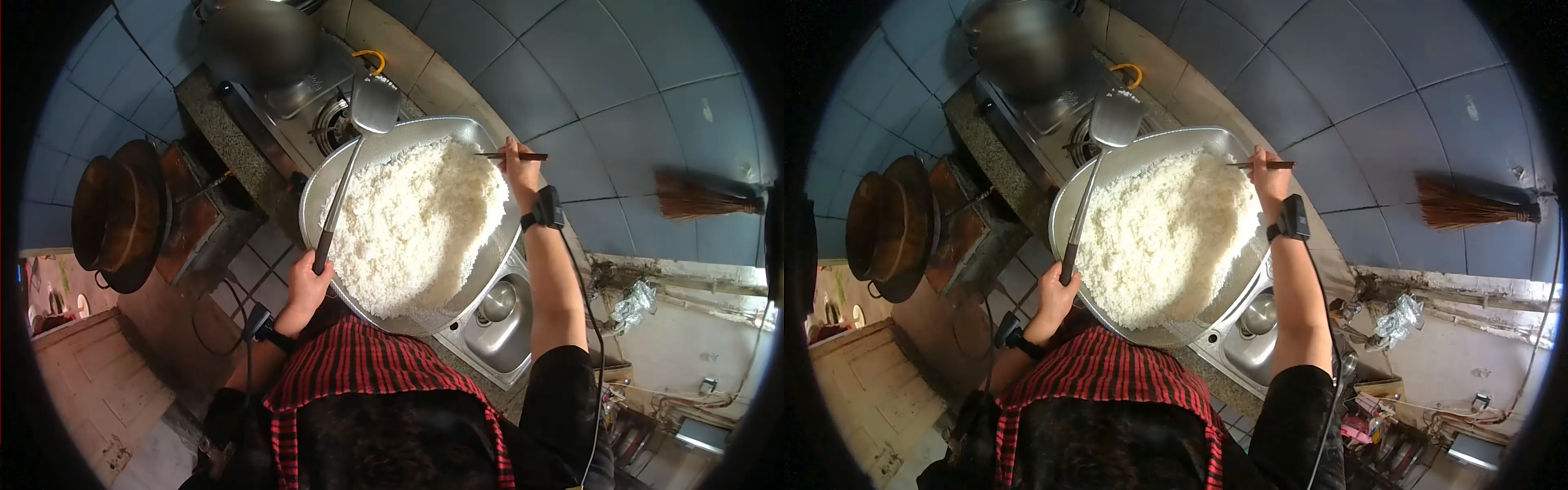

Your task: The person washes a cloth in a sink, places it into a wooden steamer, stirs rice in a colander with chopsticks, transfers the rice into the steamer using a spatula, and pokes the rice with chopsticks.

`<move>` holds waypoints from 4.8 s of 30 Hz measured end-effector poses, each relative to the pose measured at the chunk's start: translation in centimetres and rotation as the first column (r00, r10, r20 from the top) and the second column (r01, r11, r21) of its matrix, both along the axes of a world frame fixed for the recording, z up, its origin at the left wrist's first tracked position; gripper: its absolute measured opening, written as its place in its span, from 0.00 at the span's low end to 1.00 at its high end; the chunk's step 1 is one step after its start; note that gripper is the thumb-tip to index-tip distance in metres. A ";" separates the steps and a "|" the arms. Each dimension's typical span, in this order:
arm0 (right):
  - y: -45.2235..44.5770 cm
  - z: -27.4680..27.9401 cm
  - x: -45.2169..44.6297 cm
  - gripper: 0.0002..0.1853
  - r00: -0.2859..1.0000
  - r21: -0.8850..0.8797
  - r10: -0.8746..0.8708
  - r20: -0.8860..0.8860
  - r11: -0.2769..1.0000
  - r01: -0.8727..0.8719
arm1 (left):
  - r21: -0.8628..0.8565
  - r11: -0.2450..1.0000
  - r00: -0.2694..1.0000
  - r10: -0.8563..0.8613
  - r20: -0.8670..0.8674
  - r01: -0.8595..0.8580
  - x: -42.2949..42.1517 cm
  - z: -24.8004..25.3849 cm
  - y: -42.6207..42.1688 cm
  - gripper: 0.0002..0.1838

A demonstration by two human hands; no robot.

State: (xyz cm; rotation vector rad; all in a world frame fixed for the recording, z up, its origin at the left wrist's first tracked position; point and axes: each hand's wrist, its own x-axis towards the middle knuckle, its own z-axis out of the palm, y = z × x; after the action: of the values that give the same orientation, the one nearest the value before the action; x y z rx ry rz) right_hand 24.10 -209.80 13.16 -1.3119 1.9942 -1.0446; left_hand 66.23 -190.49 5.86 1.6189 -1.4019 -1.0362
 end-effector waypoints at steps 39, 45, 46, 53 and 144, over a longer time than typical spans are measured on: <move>15.2 -1.8 13.7 0.22 0.984 0.097 0.171 -0.050 0.981 -0.166 | 0.026 0.998 0.996 -0.061 0.073 0.059 0.0 0.1 -0.4 0.08; 17.1 4.9 9.8 0.23 0.984 0.130 -0.006 0.178 0.991 -0.017 | 0.064 0.995 0.996 -0.079 0.032 0.077 0.5 -0.7 -0.4 0.08; 16.8 5.6 7.8 0.23 0.987 0.077 -0.068 0.145 0.995 0.058 | 0.044 0.995 0.995 -0.086 0.048 0.084 0.6 -1.1 -0.4 0.08; 16.0 -0.3 -1.4 0.22 0.962 -0.034 -0.252 0.108 0.966 0.256 | 0.087 0.992 0.996 -0.088 -0.005 0.088 0.4 -0.3 -0.6 0.08; 19.1 5.9 8.6 0.08 0.799 0.084 0.524 -0.295 0.847 -0.525 | 0.164 0.971 0.979 -0.189 0.076 0.175 0.3 -1.7 -1.6 0.08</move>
State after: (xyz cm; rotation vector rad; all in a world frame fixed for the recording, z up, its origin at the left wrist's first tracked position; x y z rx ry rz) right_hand 32.75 -190.67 19.04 -1.9807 1.6574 -0.5982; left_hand 66.56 -192.07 4.11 1.6921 -1.5875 -1.2189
